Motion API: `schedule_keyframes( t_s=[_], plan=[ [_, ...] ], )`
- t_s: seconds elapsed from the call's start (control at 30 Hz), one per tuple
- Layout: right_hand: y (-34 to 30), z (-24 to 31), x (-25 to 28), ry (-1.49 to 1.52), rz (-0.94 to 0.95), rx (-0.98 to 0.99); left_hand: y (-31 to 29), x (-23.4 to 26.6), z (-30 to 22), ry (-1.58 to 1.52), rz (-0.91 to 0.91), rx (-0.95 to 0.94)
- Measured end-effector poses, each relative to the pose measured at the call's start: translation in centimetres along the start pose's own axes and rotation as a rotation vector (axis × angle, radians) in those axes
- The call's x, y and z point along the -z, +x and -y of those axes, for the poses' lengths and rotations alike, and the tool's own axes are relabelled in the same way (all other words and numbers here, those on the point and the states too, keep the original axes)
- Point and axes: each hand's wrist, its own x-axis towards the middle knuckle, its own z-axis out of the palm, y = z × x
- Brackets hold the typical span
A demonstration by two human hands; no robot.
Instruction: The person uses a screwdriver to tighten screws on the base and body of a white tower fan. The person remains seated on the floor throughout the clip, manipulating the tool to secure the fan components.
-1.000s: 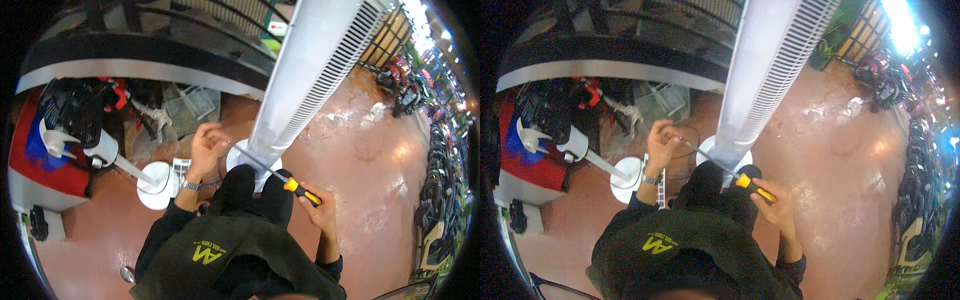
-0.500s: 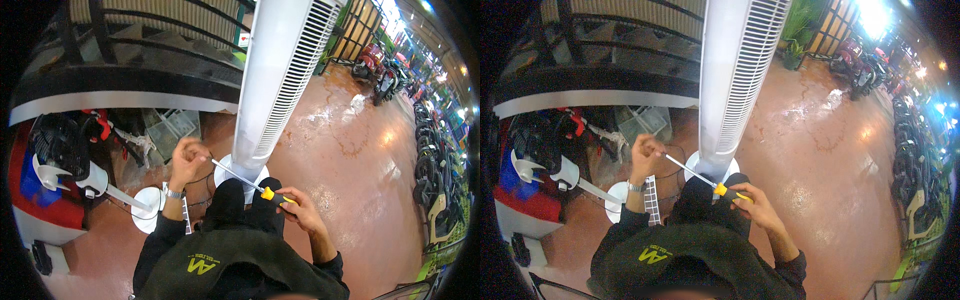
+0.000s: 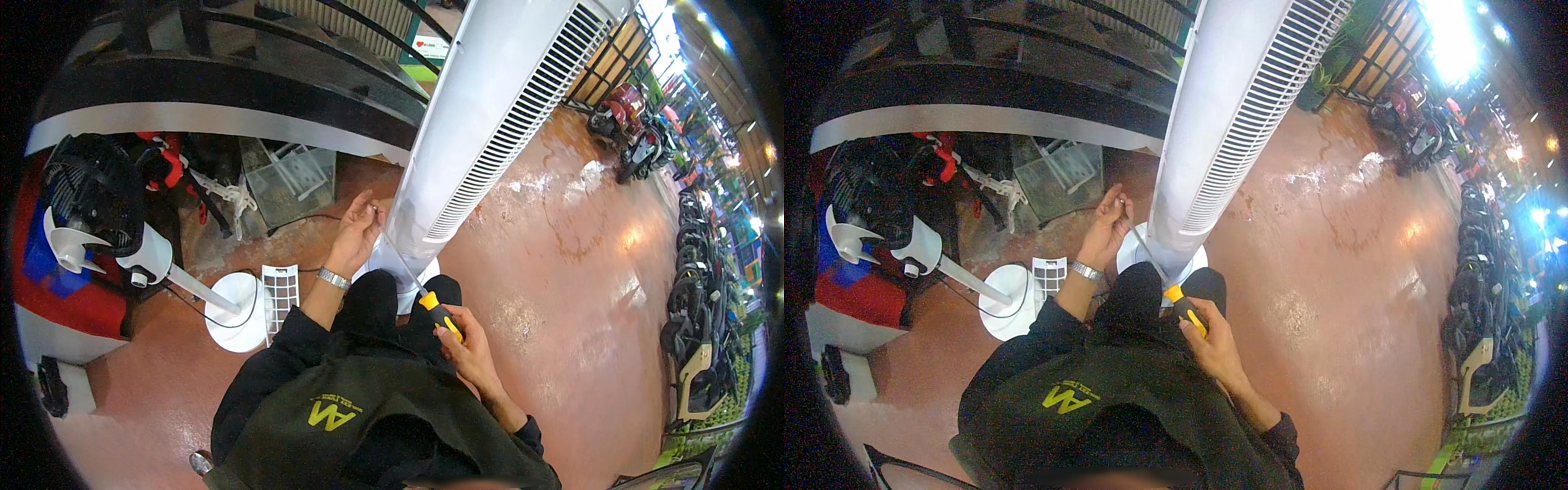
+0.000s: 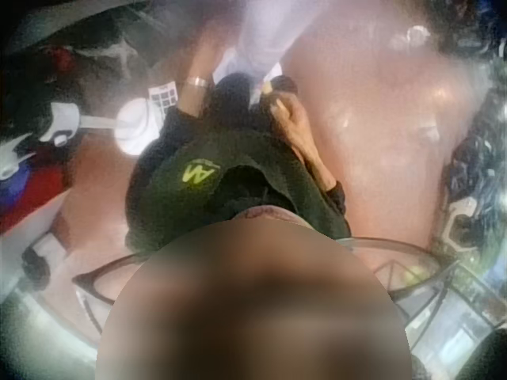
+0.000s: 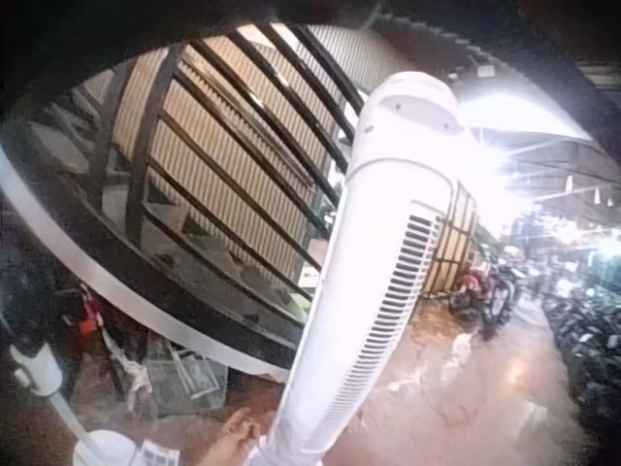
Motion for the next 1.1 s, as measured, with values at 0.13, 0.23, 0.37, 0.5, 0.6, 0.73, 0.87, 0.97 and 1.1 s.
schedule_keyframes(
  t_s=[0.13,0.23,0.37,0.5,0.6,0.73,0.87,0.97,1.1],
  plan=[
    [-0.2,0.2,-0.4,0.066,0.015,-0.159,-0.1,0.8,0.0,0.031,-0.066,-0.037],
    [-0.2,-1.3,-0.7,0.039,-0.072,0.024,-0.4,0.3,-0.4,-0.047,-0.073,0.007],
    [-0.1,-1.5,-0.6,0.061,-0.105,0.094,-0.6,0.1,-0.7,-0.069,-0.023,0.027],
    [0.0,-1.0,-0.4,0.014,-0.107,0.101,-1.0,-0.8,-1.1,0.003,0.015,0.053],
    [0.0,-0.5,-0.3,-0.022,-0.106,0.093,-0.8,-0.2,-1.2,0.055,0.081,0.056],
    [-0.1,0.0,0.2,-0.19,-0.133,0.171,-0.7,-0.8,-1.5,0.136,0.112,0.044],
    [-0.1,0.3,0.7,-0.411,-0.162,0.302,-0.4,-0.5,-1.6,0.168,0.073,0.074],
    [-0.4,1.0,0.4,-0.565,-0.206,0.344,-0.1,-0.5,-1.5,0.234,0.059,0.085],
    [-0.2,0.6,-0.3,-0.346,-0.19,0.322,0.6,-1.5,-1.1,0.273,-0.039,0.095]
  ],
)
